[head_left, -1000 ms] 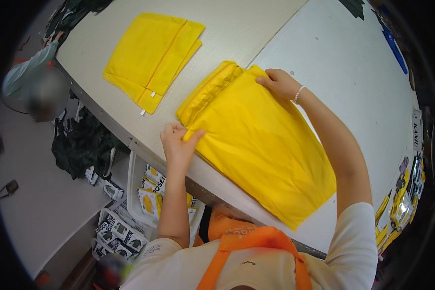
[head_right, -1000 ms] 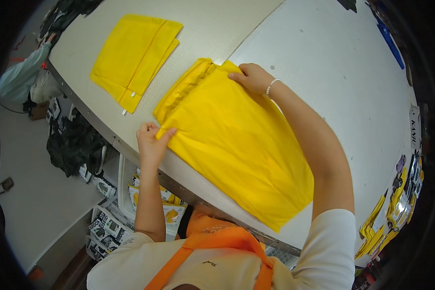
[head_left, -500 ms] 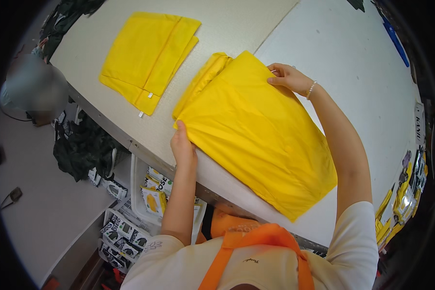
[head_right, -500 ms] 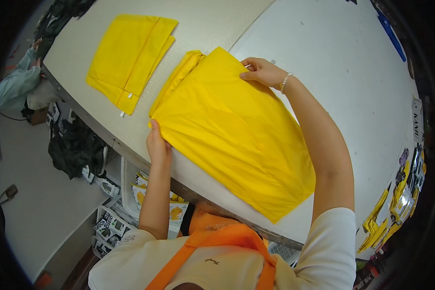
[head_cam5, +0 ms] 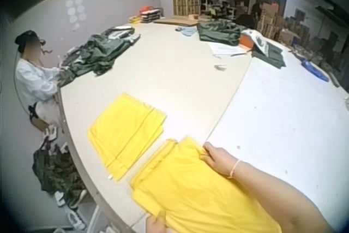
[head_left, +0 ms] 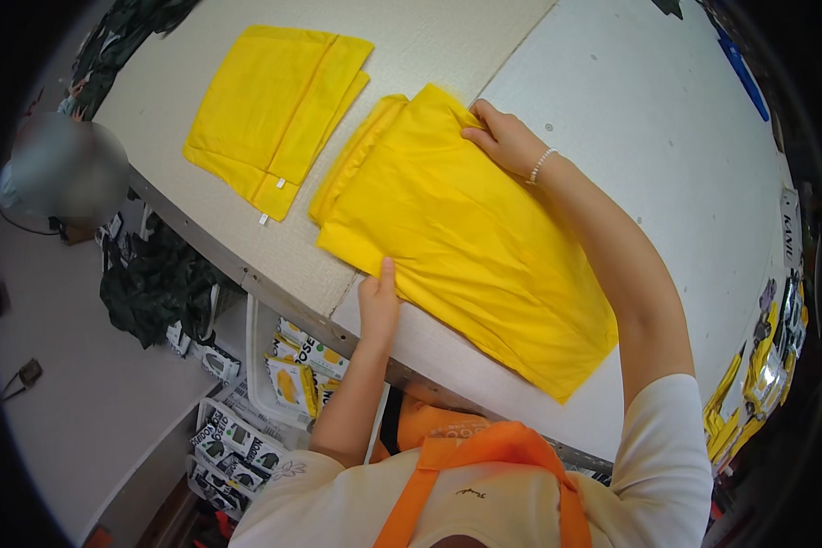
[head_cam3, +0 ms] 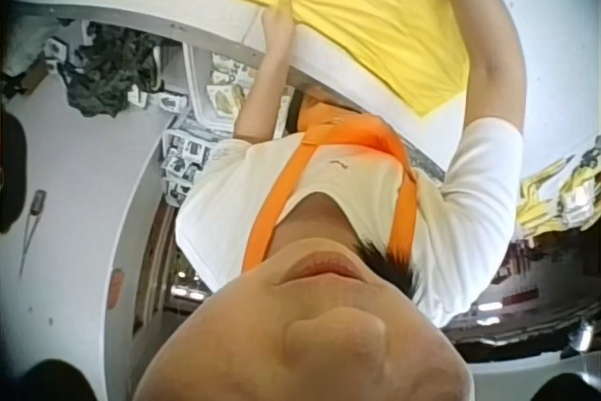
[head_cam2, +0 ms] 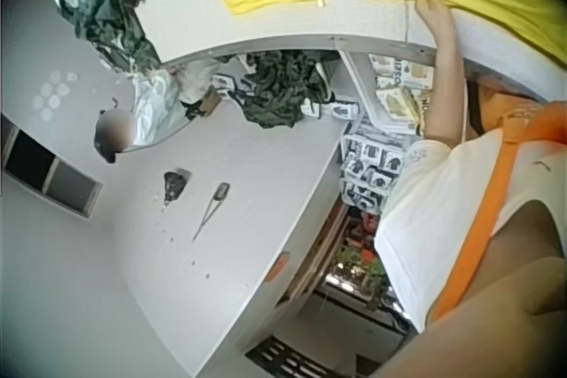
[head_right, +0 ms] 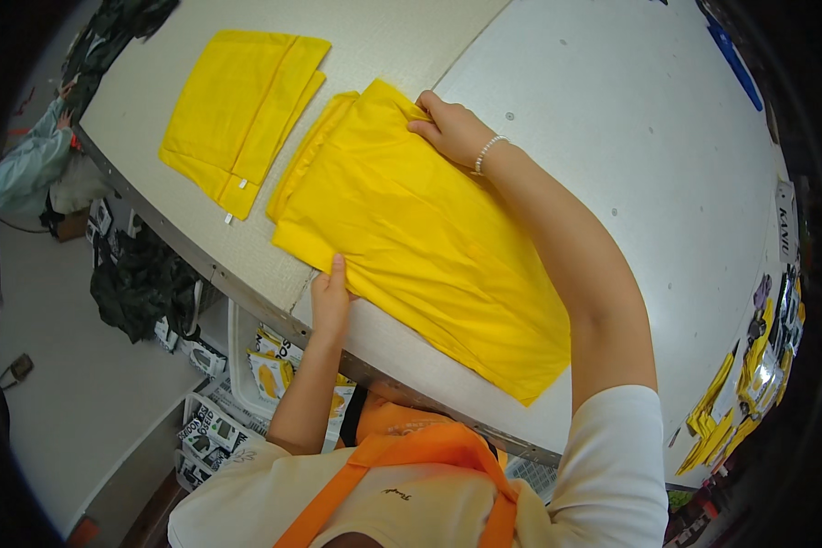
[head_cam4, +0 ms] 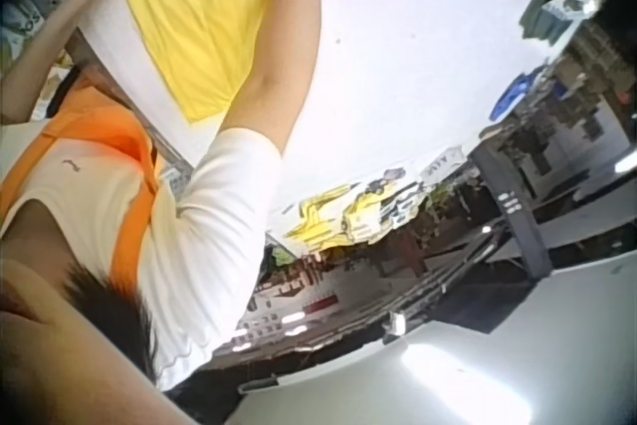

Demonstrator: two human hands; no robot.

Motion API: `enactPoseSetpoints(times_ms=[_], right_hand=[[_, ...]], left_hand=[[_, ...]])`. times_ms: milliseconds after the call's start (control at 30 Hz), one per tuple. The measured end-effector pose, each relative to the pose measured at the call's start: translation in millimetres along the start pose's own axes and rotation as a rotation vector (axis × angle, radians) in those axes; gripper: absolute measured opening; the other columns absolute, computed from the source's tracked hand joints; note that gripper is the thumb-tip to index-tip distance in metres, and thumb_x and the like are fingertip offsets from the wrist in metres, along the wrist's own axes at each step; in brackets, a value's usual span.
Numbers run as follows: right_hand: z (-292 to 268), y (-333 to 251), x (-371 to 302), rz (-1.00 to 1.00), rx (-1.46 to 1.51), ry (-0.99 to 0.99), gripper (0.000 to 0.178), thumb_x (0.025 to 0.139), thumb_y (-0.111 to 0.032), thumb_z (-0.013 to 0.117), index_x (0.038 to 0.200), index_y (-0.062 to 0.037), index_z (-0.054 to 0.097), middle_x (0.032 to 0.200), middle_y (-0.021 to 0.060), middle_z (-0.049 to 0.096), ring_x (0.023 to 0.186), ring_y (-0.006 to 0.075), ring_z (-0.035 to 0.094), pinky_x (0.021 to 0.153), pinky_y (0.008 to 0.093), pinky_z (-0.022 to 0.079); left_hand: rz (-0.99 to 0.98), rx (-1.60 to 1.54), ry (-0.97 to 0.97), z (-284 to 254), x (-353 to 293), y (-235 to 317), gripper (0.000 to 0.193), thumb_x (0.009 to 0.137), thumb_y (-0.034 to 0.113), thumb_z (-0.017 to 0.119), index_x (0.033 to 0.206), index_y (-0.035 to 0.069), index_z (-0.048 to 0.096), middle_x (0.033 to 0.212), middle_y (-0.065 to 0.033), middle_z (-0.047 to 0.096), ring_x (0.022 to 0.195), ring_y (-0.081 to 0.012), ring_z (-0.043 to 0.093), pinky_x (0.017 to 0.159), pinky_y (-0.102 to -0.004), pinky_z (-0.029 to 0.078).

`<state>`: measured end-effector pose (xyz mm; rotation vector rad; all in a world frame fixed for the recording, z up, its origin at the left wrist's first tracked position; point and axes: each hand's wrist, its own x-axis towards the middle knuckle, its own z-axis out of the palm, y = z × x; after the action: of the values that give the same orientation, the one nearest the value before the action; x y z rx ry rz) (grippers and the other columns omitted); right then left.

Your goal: The person folds a yellow jacket on a white table. They smooth the fabric, fold the sleeves inward, fold the jacket in half, and then fold it again into a compact rectangle. The folded jacket is placed on a stack of similar folded jackets.

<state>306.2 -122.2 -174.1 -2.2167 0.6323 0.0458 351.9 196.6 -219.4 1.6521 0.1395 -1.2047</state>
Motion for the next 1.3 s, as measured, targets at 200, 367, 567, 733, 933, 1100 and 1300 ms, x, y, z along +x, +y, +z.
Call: enactPoseSetpoints(times_ms=[200,367,567,733,933,1100,1300], right_hand=[[5.1,-0.5,11.1,0.190,-0.066,-0.054,0.035,0.089,-0.026,0.056,0.113,-0.0033,0.046,0.100,0.0199,0.061,0.091,0.0337,0.058,0.082,0.0371,0.045],[11.0,-24.8,4.6,-0.168,-0.337,0.323,0.051,0.089,-0.025,0.052,0.135,-0.0117,0.034,0.134,0.0177,0.040,0.122,0.0301,0.040,0.102,0.0401,0.033],[56.6,-7.0,12.4,-0.118,-0.671,0.155,0.055,0.094,-0.042,0.034,0.143,-0.0197,0.025,0.150,0.0048,0.022,0.138,0.0246,0.019,0.111,0.0465,0.018],[16.8,5.7,-6.7,-0.075,-0.171,0.233,0.054,0.094,-0.040,0.041,0.142,-0.0159,0.030,0.147,0.0077,0.029,0.136,0.0271,0.024,0.110,0.0427,0.020],[-48.0,62.5,-263.2,0.319,-0.237,0.726,0.038,0.086,-0.025,0.060,0.120,-0.0082,0.056,0.122,0.0139,0.055,0.118,0.0298,0.048,0.099,0.0373,0.038],[46.5,47.6,-377.0,0.807,0.743,0.734,0.069,0.093,-0.024,0.052,0.147,-0.0133,0.011,0.119,0.0126,0.051,0.102,0.0189,0.051,0.091,0.0332,0.042],[71.5,46.0,-372.6,0.533,0.394,0.842,0.074,0.092,-0.016,0.051,0.147,-0.0133,0.002,0.135,0.0147,0.042,0.118,0.0202,0.045,0.101,0.0315,0.034]], left_hand=[[1.094,0.594,0.701,-0.3,-17.2,58.1,0.051,0.080,0.030,0.069,0.111,-0.004,0.048,0.123,-0.0232,0.042,0.112,-0.0333,0.040,0.098,-0.0428,0.030],[1.175,1.409,0.179,34.2,13.1,113.6,0.064,0.082,0.049,0.057,0.137,0.020,0.040,0.146,-0.0086,0.029,0.136,-0.0345,0.019,0.106,-0.0599,0.010],[1.152,1.518,0.062,37.3,54.0,92.0,0.065,0.083,0.052,0.053,0.139,0.023,0.037,0.149,-0.0053,0.025,0.138,-0.0302,0.016,0.107,-0.0597,0.006],[1.143,1.583,0.051,44.1,68.1,85.3,0.067,0.083,0.054,0.052,0.141,0.025,0.034,0.150,-0.0046,0.023,0.139,-0.0301,0.015,0.107,-0.0596,0.007],[1.241,1.637,0.107,93.9,-3.3,80.1,0.060,0.083,0.031,0.060,0.138,0.016,0.039,0.148,-0.0113,0.026,0.136,-0.0333,0.022,0.108,-0.0519,0.018],[1.287,1.271,-0.259,141.1,-54.9,33.4,0.060,0.086,0.036,0.054,0.140,0.016,0.035,0.149,-0.0117,0.023,0.136,-0.0347,0.021,0.107,-0.0519,0.016],[1.308,1.344,-0.282,149.6,-12.7,14.2,0.060,0.089,0.045,0.047,0.140,0.017,0.035,0.149,-0.0108,0.023,0.137,-0.0322,0.019,0.109,-0.0510,0.011]])
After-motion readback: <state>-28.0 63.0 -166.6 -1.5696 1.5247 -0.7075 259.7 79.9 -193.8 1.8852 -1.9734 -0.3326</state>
